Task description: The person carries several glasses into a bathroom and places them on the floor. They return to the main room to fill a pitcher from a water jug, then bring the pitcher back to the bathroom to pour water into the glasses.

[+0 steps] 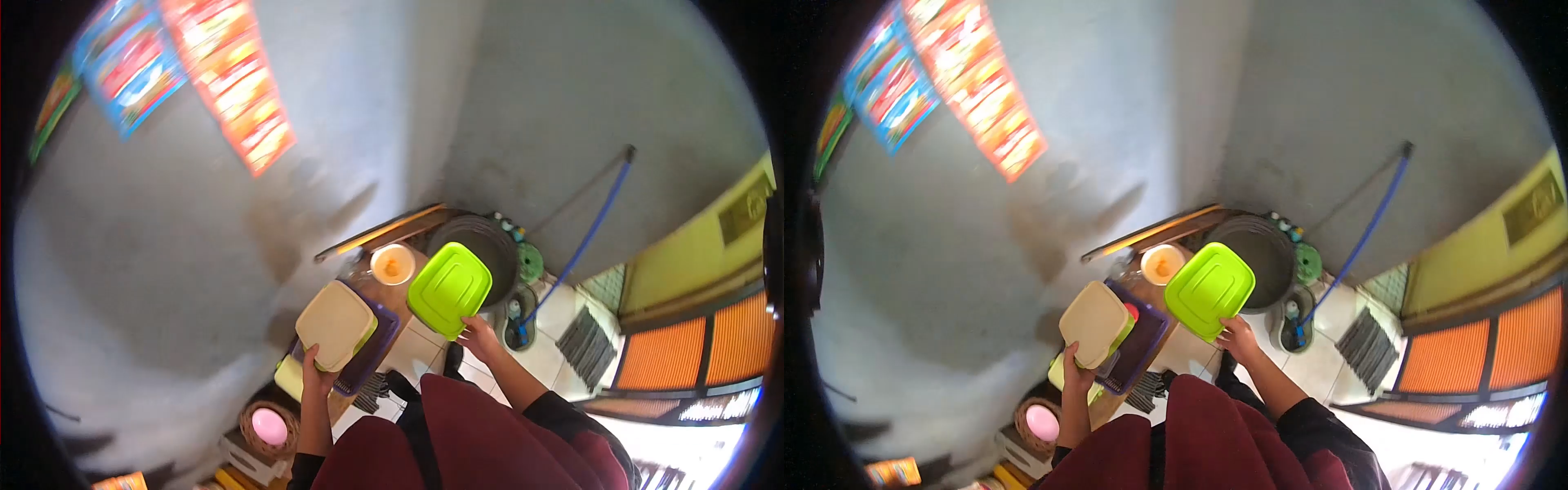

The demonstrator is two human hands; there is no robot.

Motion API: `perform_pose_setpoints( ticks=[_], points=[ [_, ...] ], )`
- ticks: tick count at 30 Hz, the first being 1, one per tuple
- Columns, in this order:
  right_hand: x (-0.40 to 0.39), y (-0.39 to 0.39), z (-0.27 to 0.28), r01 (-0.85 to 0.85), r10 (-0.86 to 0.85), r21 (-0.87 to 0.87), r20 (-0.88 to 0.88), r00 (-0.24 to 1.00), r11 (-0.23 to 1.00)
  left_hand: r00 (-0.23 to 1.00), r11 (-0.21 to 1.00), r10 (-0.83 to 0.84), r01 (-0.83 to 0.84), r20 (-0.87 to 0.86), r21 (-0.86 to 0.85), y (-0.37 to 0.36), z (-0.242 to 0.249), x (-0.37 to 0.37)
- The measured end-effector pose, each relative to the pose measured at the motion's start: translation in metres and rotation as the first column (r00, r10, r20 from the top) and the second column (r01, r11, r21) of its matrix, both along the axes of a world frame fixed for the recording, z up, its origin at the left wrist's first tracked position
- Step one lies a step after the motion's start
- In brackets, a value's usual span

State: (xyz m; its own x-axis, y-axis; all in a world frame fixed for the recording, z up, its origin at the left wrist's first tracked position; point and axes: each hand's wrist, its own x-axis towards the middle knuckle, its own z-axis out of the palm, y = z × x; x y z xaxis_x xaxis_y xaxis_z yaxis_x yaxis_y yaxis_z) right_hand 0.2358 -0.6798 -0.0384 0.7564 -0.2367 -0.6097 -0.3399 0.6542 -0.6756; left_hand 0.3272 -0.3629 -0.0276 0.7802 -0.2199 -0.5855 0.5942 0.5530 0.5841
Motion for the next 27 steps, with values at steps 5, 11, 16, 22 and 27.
perform_pose_setpoints(
  ticks=[5, 11, 16, 22, 27],
  points=[
    [-0.072, -0.056, 0.002, 0.369, -0.403, 0.206, 0.157, 0.902, 0.906, 0.950, 0.928, -0.293, 0.309, 0.106, -0.207, -0.091, 0.007, 0.018],
    [-0.186, -0.128, 0.013, 0.811, -0.840, 0.223, 0.099, 0.533, 0.541, 0.747, 0.719, -0.651, 0.663, 0.134, -0.210, -0.239, 0.029, -0.012],
    [-0.280, -0.182, 0.014, 0.975, -0.978, 0.071, 0.042, 0.206, 0.209, 0.560, 0.548, -0.817, 0.828, 0.136, -0.119, -0.366, 0.018, -0.076],
    [-0.396, -0.257, 0.029, 0.977, -0.995, 0.194, 0.058, 0.080, 0.090, 0.364, 0.326, -0.931, 0.859, 0.023, -0.396, -0.520, 0.049, -0.199],
    [-0.451, -0.300, 0.047, 0.975, -0.994, 0.201, 0.074, 0.084, 0.097, 0.205, 0.188, -0.978, 0.938, 0.029, -0.292, -0.590, 0.054, -0.251]
  ],
)
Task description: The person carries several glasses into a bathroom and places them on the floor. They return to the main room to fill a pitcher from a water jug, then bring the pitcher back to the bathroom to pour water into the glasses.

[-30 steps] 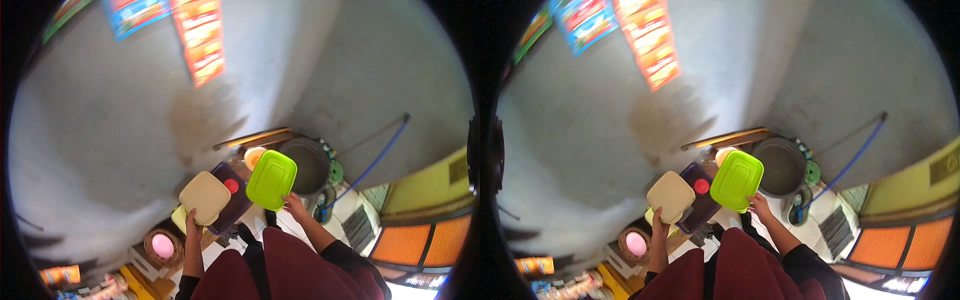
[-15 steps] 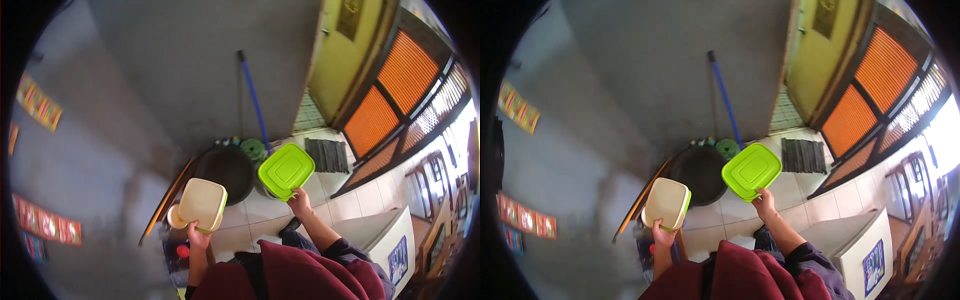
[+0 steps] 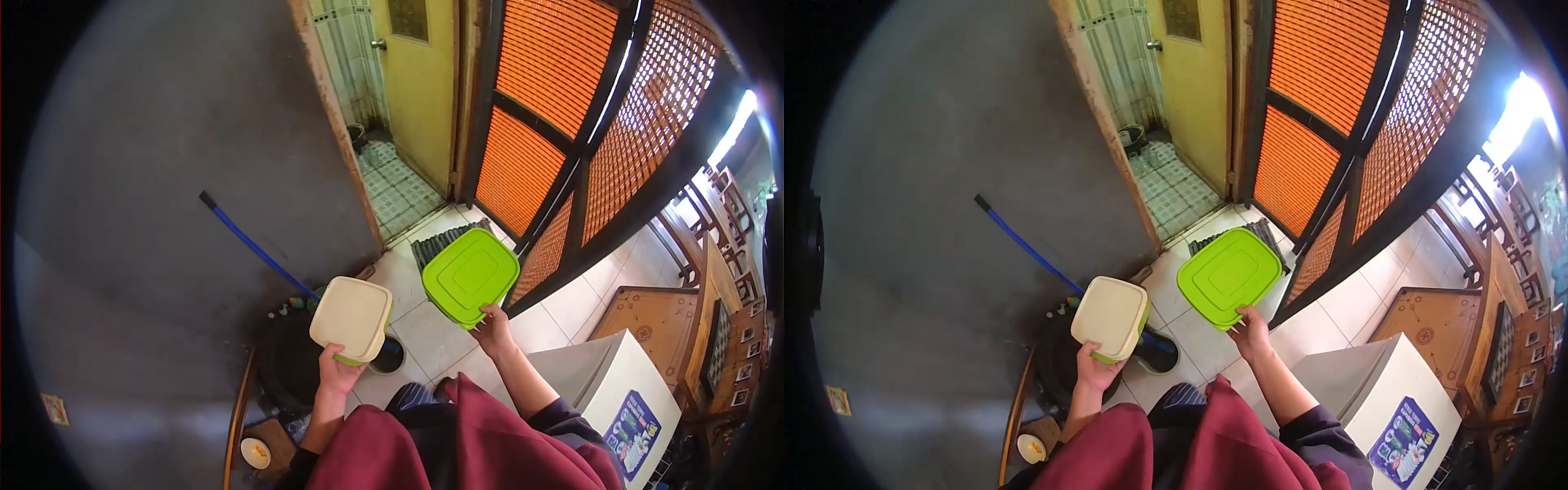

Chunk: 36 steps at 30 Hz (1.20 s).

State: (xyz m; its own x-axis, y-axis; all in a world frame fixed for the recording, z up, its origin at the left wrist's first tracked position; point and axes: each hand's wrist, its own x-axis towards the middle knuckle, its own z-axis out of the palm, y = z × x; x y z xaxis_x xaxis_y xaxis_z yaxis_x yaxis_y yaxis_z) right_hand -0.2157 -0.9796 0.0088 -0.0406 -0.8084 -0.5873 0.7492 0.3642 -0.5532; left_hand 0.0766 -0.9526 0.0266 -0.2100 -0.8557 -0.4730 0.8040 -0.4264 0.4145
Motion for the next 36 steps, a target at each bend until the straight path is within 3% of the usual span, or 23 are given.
perform_pose_setpoints(
  ticks=[5, 7, 11, 14, 17, 22, 26, 31, 33, 34, 36],
  points=[
    [-0.028, -0.053, -0.017, 0.058, -0.059, 0.025, 0.050, 0.997, 0.998, 0.981, 1.000, -0.014, 0.010, 0.191, 0.023, -0.061, -0.008, -0.018],
    [-0.033, -0.075, -0.031, 0.137, -0.152, 0.147, 0.095, 0.984, 0.980, 0.952, 0.993, 0.013, -0.049, 0.305, 0.110, -0.095, -0.021, -0.026],
    [-0.050, -0.121, -0.044, 0.135, -0.167, 0.234, 0.124, 0.978, 0.963, 0.979, 0.988, -0.059, 0.029, 0.195, 0.154, -0.174, -0.029, -0.062],
    [-0.070, -0.173, -0.051, 0.158, -0.185, 0.274, 0.073, 0.980, 0.949, 0.989, 0.960, -0.140, 0.145, -0.038, 0.239, -0.243, -0.045, -0.090],
    [-0.079, -0.232, -0.035, 0.271, -0.296, 0.363, 0.014, 0.955, 0.892, 0.985, 0.945, -0.174, 0.172, -0.016, 0.277, -0.300, -0.054, -0.110],
    [-0.096, -0.334, -0.021, 0.233, -0.241, 0.140, 0.039, 0.970, 0.962, 0.967, 0.931, -0.256, 0.249, -0.006, 0.268, -0.396, -0.054, -0.123],
    [-0.093, -0.397, -0.011, 0.207, -0.220, 0.169, 0.066, 0.973, 0.964, 0.975, 0.917, -0.208, 0.165, 0.083, 0.363, -0.454, -0.048, -0.131],
    [-0.090, -0.489, -0.039, 0.117, -0.129, 0.283, 0.024, 0.991, 0.952, 0.956, 0.919, -0.254, 0.191, 0.147, 0.344, -0.536, -0.077, -0.122],
    [-0.086, -0.544, -0.055, 0.012, -0.029, 0.399, 0.037, 0.999, 0.917, 0.962, 0.934, -0.249, 0.207, 0.111, 0.292, -0.578, -0.085, -0.117],
    [-0.084, -0.573, -0.066, -0.062, 0.036, 0.346, 0.081, 0.996, 0.936, 0.946, 0.941, -0.249, 0.185, 0.208, 0.283, -0.598, -0.075, -0.119],
    [-0.077, -0.638, -0.082, -0.186, 0.163, 0.326, 0.094, 0.982, 0.927, 0.969, 0.942, -0.171, 0.107, 0.180, 0.319, -0.641, -0.091, -0.116]
  ],
)
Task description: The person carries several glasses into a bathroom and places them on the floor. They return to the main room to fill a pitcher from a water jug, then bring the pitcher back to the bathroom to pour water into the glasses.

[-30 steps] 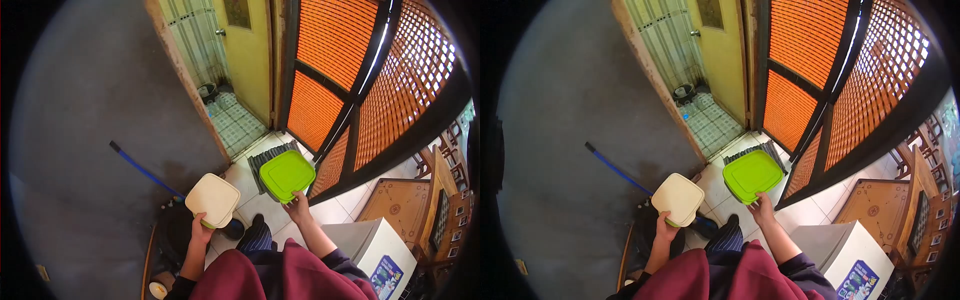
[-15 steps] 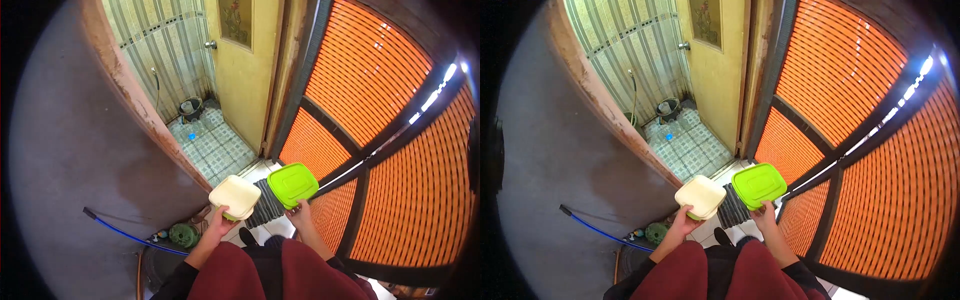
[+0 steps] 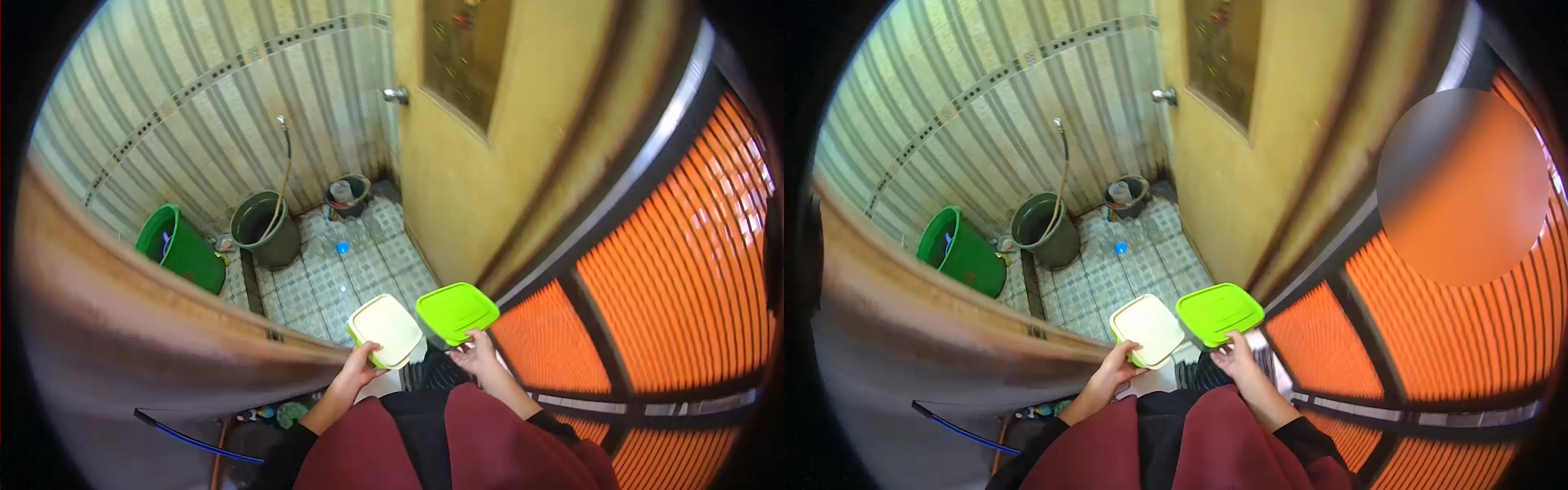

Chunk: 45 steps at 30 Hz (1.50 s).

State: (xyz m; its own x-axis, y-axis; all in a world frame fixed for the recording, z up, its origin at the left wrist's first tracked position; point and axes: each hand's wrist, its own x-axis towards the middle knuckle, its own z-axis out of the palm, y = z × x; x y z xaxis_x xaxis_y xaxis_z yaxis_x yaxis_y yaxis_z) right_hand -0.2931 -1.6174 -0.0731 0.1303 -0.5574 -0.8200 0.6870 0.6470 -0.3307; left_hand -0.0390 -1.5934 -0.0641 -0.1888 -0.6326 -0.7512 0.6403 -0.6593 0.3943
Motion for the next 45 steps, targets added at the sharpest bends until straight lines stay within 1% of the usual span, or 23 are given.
perform_pose_setpoints(
  ticks=[2, 4, 6, 7, 8, 10, 11, 13, 14, 18, 21, 23, 25, 26, 27, 29, 30, 32, 35, 40, 42, 44, 45],
  points=[
    [0.013, -0.070, 0.007, -0.128, 0.127, 0.009, 0.042, 0.991, 0.992, 0.996, 0.996, 0.083, -0.082, -0.016, 0.037, -0.048, -0.013, 0.000],
    [0.025, -0.129, 0.016, -0.227, 0.227, -0.016, 0.043, 0.973, 0.974, 0.982, 0.964, 0.184, -0.187, 0.031, 0.191, -0.082, -0.032, 0.011],
    [0.041, -0.183, 0.016, -0.339, 0.348, -0.144, 0.040, 0.937, 0.930, 0.953, 0.965, 0.201, -0.232, 0.225, 0.121, -0.116, -0.019, 0.009],
    [0.048, -0.205, 0.011, -0.353, 0.362, -0.130, 0.053, 0.931, 0.927, 0.930, 0.963, 0.237, -0.264, 0.283, 0.062, -0.130, -0.001, 0.005],
    [0.054, -0.229, 0.005, -0.395, 0.404, -0.143, 0.036, 0.914, 0.907, 0.925, 0.957, 0.248, -0.281, 0.287, 0.078, -0.146, -0.001, 0.010],
    [0.066, -0.267, 0.002, -0.463, 0.463, -0.104, -0.027, 0.886, 0.880, 0.872, 0.968, 0.206, -0.249, 0.444, 0.039, -0.171, -0.009, 0.018],
    [0.073, -0.277, 0.000, -0.484, 0.483, -0.084, -0.029, 0.875, 0.871, 0.873, 0.961, 0.218, -0.270, 0.437, 0.059, -0.181, -0.013, 0.023],
    [0.090, -0.302, -0.005, -0.462, 0.461, -0.018, -0.044, 0.886, 0.887, 0.796, 0.948, 0.171, -0.293, 0.581, 0.122, -0.207, -0.023, 0.039],
    [0.095, -0.315, -0.018, -0.492, 0.492, 0.002, -0.020, 0.870, 0.871, 0.792, 0.958, 0.182, -0.276, 0.583, 0.076, -0.216, -0.049, 0.050],
    [0.113, -0.361, -0.063, -0.493, 0.498, 0.079, -0.059, 0.865, 0.866, 0.823, 0.961, 0.090, -0.219, 0.561, 0.167, -0.279, -0.101, 0.083],
    [0.130, -0.398, -0.100, -0.534, 0.543, 0.098, -0.191, 0.818, 0.840, 0.818, 0.964, -0.020, -0.136, 0.574, 0.227, -0.331, -0.158, 0.102],
    [0.138, -0.419, -0.136, -0.622, 0.611, 0.081, -0.319, 0.725, 0.779, 0.804, 0.962, -0.044, -0.125, 0.593, 0.241, -0.356, -0.218, 0.114],
    [0.150, -0.440, -0.188, -0.616, 0.614, 0.171, -0.466, 0.637, 0.769, 0.586, 0.970, -0.233, 0.087, 0.776, 0.225, -0.384, -0.307, 0.131],
    [0.155, -0.446, -0.212, -0.607, 0.592, 0.135, -0.458, 0.663, 0.784, 0.538, 0.947, -0.316, 0.134, 0.781, 0.291, -0.399, -0.328, 0.133],
    [0.172, -0.457, -0.206, -0.519, 0.540, 0.218, -0.567, 0.622, 0.827, 0.552, 0.945, -0.322, 0.139, 0.769, 0.296, -0.420, -0.341, 0.132],
    [0.177, -0.466, -0.259, -0.630, 0.509, 0.223, -0.801, 0.316, 0.743, 0.377, 0.862, -0.505, 0.260, 0.776, 0.434, -0.448, -0.347, 0.129],
    [0.179, -0.469, -0.280, -0.627, 0.531, 0.250, -0.788, 0.310, 0.738, 0.381, 0.853, -0.521, 0.277, 0.764, 0.443, -0.460, -0.358, 0.128],
    [0.186, -0.482, -0.315, -0.652, 0.466, 0.361, -0.885, -0.014, 0.667, 0.352, 0.835, -0.547, 0.287, 0.759, 0.469, -0.475, -0.399, 0.122],
    [0.192, -0.504, -0.349, -0.681, 0.453, 0.413, -0.881, -0.133, 0.604, 0.339, 0.830, -0.556, 0.270, 0.759, 0.488, -0.497, -0.452, 0.111],
    [0.188, -0.546, -0.417, -0.698, 0.463, 0.427, -0.873, -0.154, 0.574, 0.352, 0.793, -0.608, 0.216, 0.712, 0.570, -0.529, -0.521, 0.096],
    [0.181, -0.558, -0.451, -0.703, 0.475, 0.435, -0.866, -0.155, 0.563, 0.337, 0.747, -0.664, 0.267, 0.667, 0.609, -0.537, -0.553, 0.092],
    [0.173, -0.564, -0.489, -0.694, 0.460, 0.487, -0.853, -0.247, 0.530, 0.342, 0.741, -0.671, 0.319, 0.657, 0.591, -0.541, -0.583, 0.088],
    [0.172, -0.566, -0.499, -0.693, 0.467, 0.492, -0.849, -0.248, 0.527, 0.345, 0.734, -0.678, 0.365, 0.649, 0.572, -0.541, -0.598, 0.086]
  ],
)
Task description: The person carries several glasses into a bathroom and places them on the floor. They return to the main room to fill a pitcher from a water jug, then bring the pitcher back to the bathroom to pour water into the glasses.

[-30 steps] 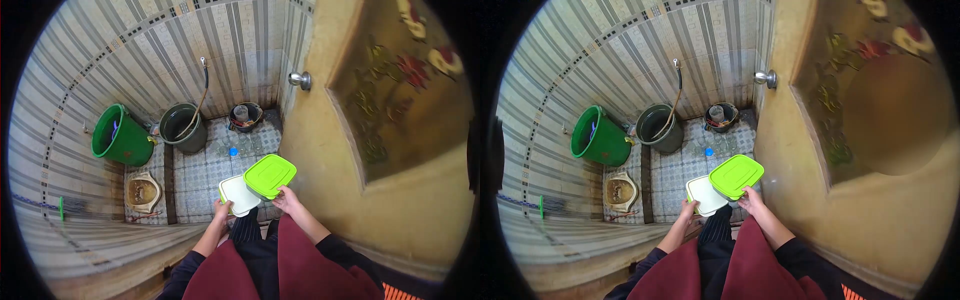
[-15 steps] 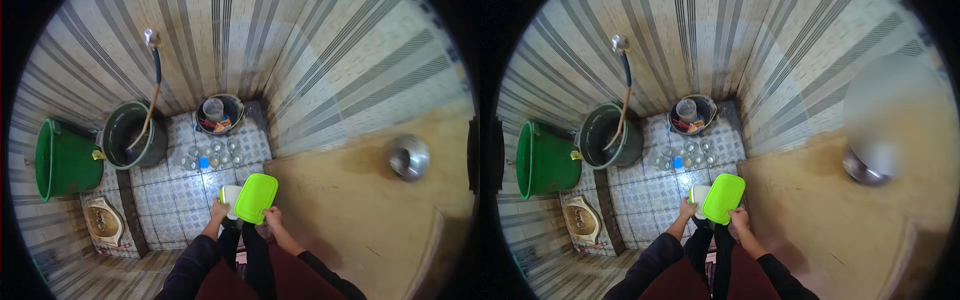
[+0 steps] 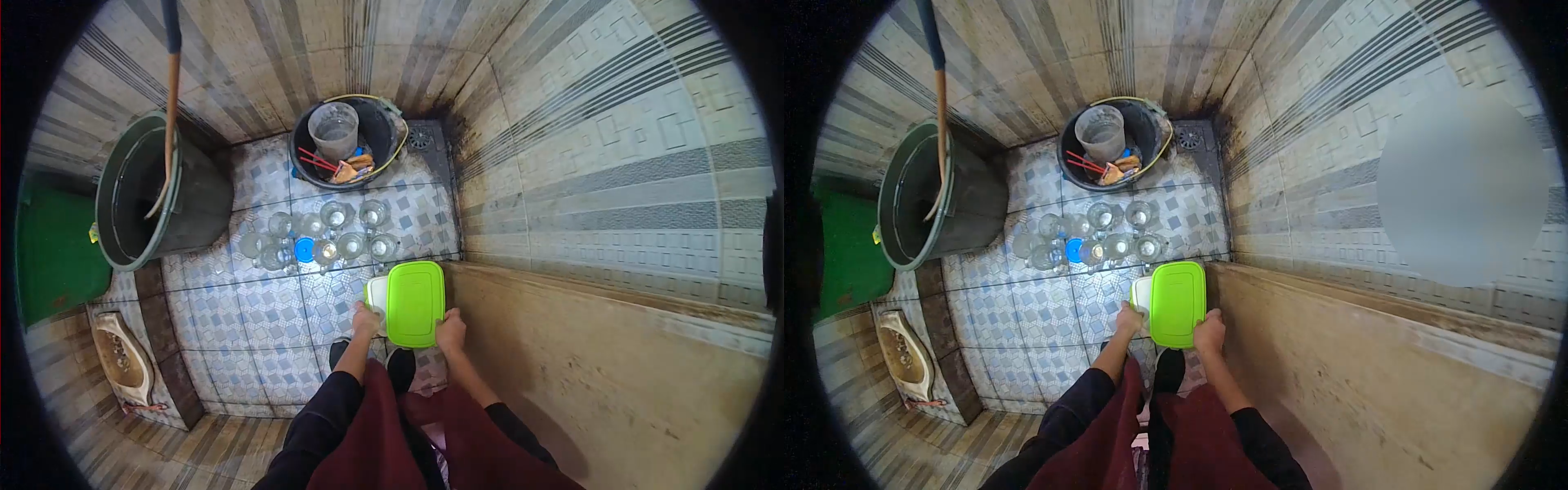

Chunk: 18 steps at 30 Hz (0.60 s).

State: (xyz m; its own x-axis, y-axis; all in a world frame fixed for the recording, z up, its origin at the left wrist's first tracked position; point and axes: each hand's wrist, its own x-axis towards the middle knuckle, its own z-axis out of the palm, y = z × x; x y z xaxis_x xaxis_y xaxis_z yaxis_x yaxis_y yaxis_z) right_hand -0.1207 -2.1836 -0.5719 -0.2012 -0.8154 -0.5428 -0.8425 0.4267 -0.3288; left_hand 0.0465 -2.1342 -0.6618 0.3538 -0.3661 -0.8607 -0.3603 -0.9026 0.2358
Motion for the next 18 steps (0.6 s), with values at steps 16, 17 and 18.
perform_pose_setpoints(
  ticks=[16, 17, 18],
  points=[
    [-0.041, 0.008, -0.144, 0.143, -0.160, 0.149, 0.108, 0.981, 0.978, 0.989, 0.986, -0.006, -0.019, -0.150, -0.167, 0.007, -0.119, -0.018],
    [-0.047, 0.014, -0.150, 0.191, -0.217, 0.146, 0.188, 0.958, 0.971, 0.905, 0.964, 0.191, -0.246, -0.380, -0.102, 0.008, -0.111, -0.017],
    [-0.046, 0.015, -0.140, 0.186, -0.215, 0.161, 0.187, 0.959, 0.969, 0.732, 0.895, 0.373, -0.446, -0.570, 0.014, 0.016, -0.109, -0.016]
  ],
)
